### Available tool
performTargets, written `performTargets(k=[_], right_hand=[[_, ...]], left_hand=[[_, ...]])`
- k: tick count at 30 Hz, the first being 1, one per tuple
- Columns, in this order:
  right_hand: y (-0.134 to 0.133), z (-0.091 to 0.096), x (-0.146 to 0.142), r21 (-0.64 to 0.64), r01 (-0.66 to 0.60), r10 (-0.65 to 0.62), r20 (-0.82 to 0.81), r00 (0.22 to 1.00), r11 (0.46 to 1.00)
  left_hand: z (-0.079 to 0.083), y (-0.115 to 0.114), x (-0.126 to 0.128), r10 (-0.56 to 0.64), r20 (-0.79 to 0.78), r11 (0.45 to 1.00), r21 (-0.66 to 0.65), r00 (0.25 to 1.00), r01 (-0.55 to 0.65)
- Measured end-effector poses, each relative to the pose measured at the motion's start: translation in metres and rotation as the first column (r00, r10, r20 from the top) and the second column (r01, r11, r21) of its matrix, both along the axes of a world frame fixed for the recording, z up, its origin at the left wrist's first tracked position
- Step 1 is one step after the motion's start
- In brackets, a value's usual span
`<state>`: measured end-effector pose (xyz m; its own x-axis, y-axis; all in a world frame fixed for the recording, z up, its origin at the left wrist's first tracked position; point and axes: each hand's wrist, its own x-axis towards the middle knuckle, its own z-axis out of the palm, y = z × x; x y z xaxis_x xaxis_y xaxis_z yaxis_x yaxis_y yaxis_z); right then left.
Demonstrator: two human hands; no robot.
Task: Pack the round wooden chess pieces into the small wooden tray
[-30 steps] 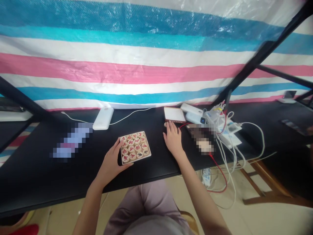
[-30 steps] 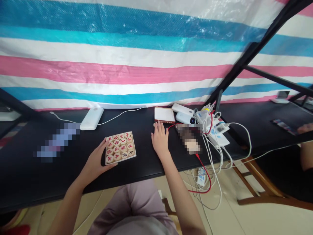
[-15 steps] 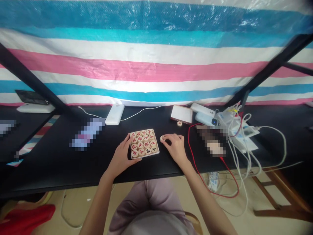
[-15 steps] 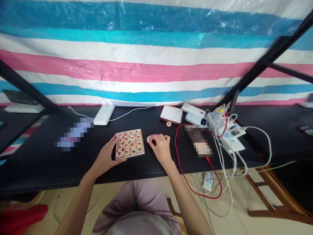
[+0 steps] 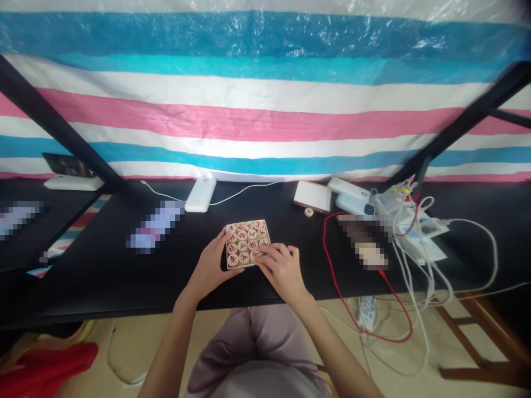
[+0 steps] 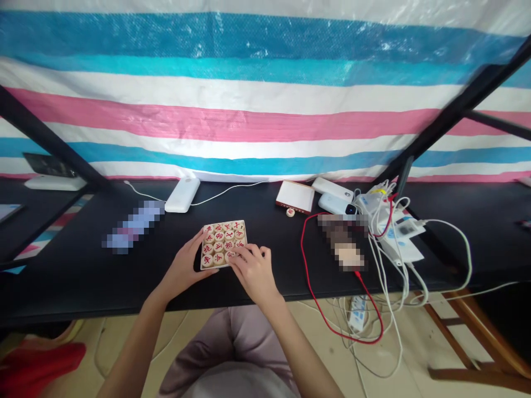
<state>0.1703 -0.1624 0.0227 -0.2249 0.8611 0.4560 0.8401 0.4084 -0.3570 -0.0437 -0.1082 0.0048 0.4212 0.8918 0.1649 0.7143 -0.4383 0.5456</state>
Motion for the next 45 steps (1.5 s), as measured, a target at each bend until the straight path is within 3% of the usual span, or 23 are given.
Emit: performTargets(k=[4,7,11,15,20,27,30,33,36,40,45], right_hand=[[0.007,0.004,0.008,-0.002,0.045,-0.045,-0.018,0.999,0.999],[0.032,0.002,0.037,0.014,0.223,-0.224,0.018,0.975,0.975],[0.074,-0.011,0.088,0.019,0.472,-0.468,0.166,0.868,0.882],[0.083,-0.023,0.109,-0.013,0.425,-0.417,0.171,0.893,0.905],[0.061,-0.025,0.097,-0.07,0.326,-0.332,-0.111,0.937,0.943],[0.016,-0.009,0.046,-0.211,0.107,-0.194,-0.451,0.871,0.972],[0.001,-0.002,0.021,-0.199,0.022,-0.108,-0.433,0.895,0.98],[-0.004,0.0,0.009,-0.155,0.051,-0.103,-0.35,0.931,0.987],[-0.001,-0.002,0.008,-0.113,0.134,-0.161,-0.27,0.949,0.984],[-0.001,-0.004,0.008,-0.077,0.148,-0.159,-0.163,0.974,0.986],[-0.009,0.008,0.025,0.012,0.225,-0.223,-0.087,0.971,0.974]], left_hand=[[-0.002,0.0,-0.001,-0.005,0.014,1.0,0.012,1.0,0.005],[-0.003,0.0,-0.002,0.0,-0.003,1.0,0.009,1.0,0.0],[-0.002,0.001,-0.002,0.008,-0.031,1.0,0.002,0.999,-0.008],[-0.002,0.002,-0.002,0.014,-0.048,1.0,0.004,0.999,-0.014],[-0.003,0.004,-0.001,0.009,-0.041,1.0,0.012,0.999,-0.009],[-0.001,0.002,0.002,0.003,-0.062,1.0,-0.008,0.998,-0.004],[0.001,0.001,0.002,0.003,-0.049,1.0,-0.012,0.999,-0.003],[0.002,0.001,0.001,0.004,-0.035,1.0,-0.007,0.999,-0.004],[0.001,0.001,0.001,0.001,-0.03,1.0,-0.004,1.0,-0.001],[0.0,0.002,0.001,0.007,-0.052,1.0,0.0,0.999,-0.007],[0.001,0.004,0.001,0.016,-0.085,1.0,0.003,0.996,-0.016]])
